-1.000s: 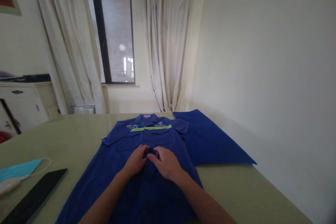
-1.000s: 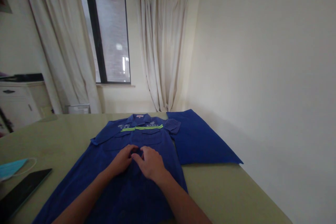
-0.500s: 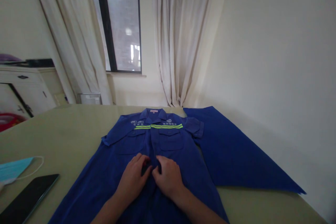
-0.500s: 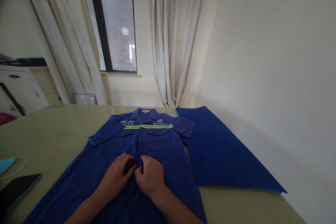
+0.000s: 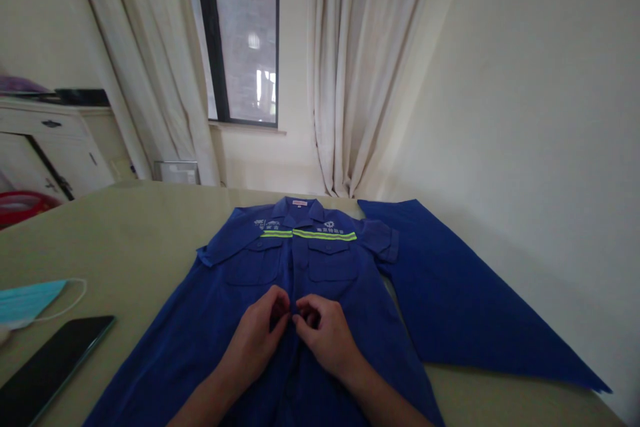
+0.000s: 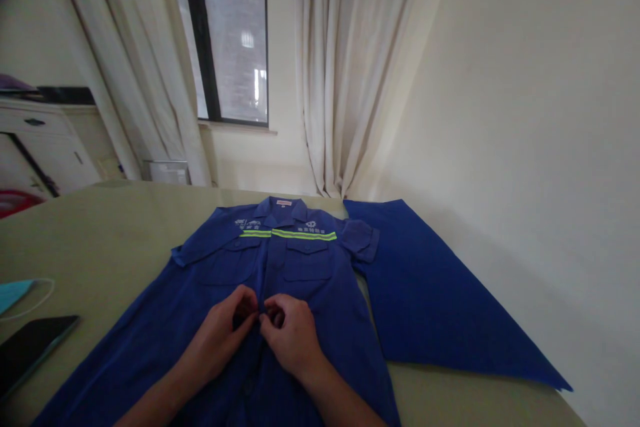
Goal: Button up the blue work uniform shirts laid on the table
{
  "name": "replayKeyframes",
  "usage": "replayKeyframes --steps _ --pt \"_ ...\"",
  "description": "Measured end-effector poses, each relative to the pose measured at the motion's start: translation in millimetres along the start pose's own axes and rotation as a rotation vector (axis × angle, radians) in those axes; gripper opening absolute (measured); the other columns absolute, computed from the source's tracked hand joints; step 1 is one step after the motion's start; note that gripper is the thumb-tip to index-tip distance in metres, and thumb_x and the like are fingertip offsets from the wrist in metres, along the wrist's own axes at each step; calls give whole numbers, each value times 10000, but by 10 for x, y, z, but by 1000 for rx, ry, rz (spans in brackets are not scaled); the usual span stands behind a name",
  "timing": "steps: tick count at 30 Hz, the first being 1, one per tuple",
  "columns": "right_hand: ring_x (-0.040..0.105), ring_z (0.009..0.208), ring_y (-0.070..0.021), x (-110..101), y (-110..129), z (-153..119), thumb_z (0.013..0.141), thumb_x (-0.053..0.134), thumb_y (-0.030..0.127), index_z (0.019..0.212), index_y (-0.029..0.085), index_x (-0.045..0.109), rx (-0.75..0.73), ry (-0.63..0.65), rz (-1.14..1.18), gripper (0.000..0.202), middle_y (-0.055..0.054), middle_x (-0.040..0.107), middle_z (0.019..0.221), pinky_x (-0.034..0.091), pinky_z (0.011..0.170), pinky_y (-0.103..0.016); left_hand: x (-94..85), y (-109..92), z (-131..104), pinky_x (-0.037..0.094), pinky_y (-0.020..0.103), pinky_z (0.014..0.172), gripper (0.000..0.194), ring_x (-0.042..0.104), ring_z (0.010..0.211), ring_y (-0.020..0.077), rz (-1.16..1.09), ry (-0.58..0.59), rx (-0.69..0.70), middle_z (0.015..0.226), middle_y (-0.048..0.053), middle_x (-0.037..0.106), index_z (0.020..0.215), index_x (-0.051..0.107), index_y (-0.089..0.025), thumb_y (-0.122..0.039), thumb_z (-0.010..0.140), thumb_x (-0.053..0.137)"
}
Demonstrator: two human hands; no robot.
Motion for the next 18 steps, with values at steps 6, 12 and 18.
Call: replayKeyframes --steps 6,12,18 --pt "583 623 -134 14 -35 9 836 613 243 974 201 769 -9 -5 -37 212 5 699 728 398 577 -220 -16 9 -9 517 280 758 70 673 806 184 1 -43 13 867 6 701 918 575 -253 -236 853 556" --pt "574 611 -134 15 6 -17 833 612 226 860 213 725 -6 -33 -143 117 12 665 694 366 567 -216 -31 -29 -14 521 264 753 40 668 805 177 -36 -43 35 854 -4 701 895 597 -252 -246 862 575" --pt "537 572 -121 -7 32 -23 843 595 220 742 206 637 -6 -52 -217 111 26 606 632 324 550 -215 -9 -65 -14 498 268 756 84 652 808 176 -24 13 53 870 6 695 917 608 -248 -220 873 541"
Point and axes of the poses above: each hand's wrist, its own z-axis towards the middle knuckle, its own x-axis out of the palm, y = z × x, the point moved 6 cm from there along z, towards the middle knuckle
